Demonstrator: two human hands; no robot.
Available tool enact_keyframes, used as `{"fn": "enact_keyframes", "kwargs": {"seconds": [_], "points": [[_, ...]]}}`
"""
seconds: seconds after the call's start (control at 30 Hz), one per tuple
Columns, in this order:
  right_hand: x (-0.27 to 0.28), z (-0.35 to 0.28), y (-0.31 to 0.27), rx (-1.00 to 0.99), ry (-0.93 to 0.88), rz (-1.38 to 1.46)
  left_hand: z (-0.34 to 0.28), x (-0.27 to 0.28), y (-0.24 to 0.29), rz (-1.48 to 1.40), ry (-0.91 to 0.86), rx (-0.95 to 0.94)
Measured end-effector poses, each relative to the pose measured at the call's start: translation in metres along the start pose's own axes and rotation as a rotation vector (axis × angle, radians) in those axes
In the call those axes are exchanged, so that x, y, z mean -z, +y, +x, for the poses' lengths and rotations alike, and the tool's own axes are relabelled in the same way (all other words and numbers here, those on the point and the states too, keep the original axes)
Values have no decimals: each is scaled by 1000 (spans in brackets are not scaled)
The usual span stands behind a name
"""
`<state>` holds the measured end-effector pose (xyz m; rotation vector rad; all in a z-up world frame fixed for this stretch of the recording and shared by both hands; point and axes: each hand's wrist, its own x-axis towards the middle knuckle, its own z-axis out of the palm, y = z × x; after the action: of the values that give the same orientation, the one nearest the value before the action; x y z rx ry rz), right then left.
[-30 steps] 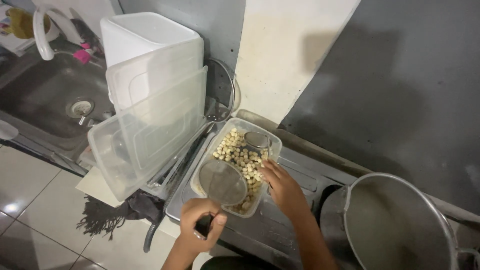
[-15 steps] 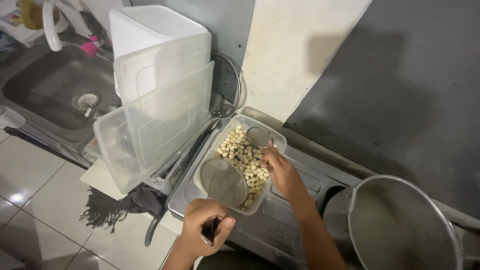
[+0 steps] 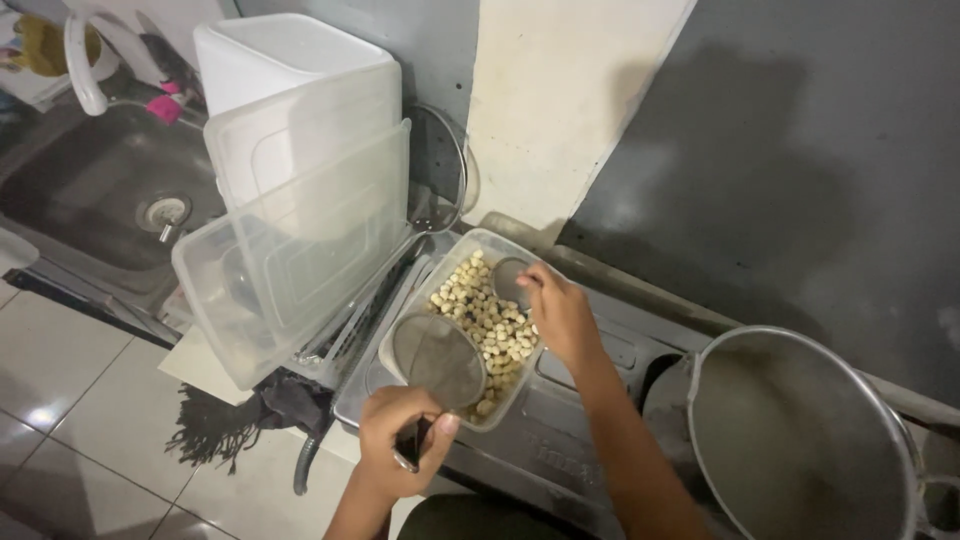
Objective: Scooping boiled snacks from a pot of water into a tray using a skimmer.
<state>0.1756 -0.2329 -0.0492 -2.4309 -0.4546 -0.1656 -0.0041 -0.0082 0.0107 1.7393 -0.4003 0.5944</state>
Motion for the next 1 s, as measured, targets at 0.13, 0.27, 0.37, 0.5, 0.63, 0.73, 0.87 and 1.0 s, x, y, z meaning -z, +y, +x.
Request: {"fn": "enact_keyframes", "kwargs": {"seconds": [0.13, 0.27, 0.37, 0.5, 0.63, 0.73, 0.87, 1.0], "points": [[-2, -1, -2, 91, 85, -22, -3, 2, 0, -17, -3, 14], [-6, -1, 3, 90, 160, -40, -4, 2, -1, 31, 12, 23], [-14, -8, 21, 159, 211, -2, -4, 1, -2, -10, 10, 16], [-1, -20, 13, 191, 106, -10, -1, 1, -1, -8, 28, -42], [5, -33, -4, 239, -10, -39, -5, 3, -1, 8, 2, -41], [3, -38, -11, 364, -10, 2, -4, 5, -2, -33, 27, -88], [-10, -45, 13, 428, 81, 78, -5, 3, -1, -52, -4, 77], [-15, -50, 10, 269, 50, 118, -2, 3, -2, -74, -33, 4]]}}
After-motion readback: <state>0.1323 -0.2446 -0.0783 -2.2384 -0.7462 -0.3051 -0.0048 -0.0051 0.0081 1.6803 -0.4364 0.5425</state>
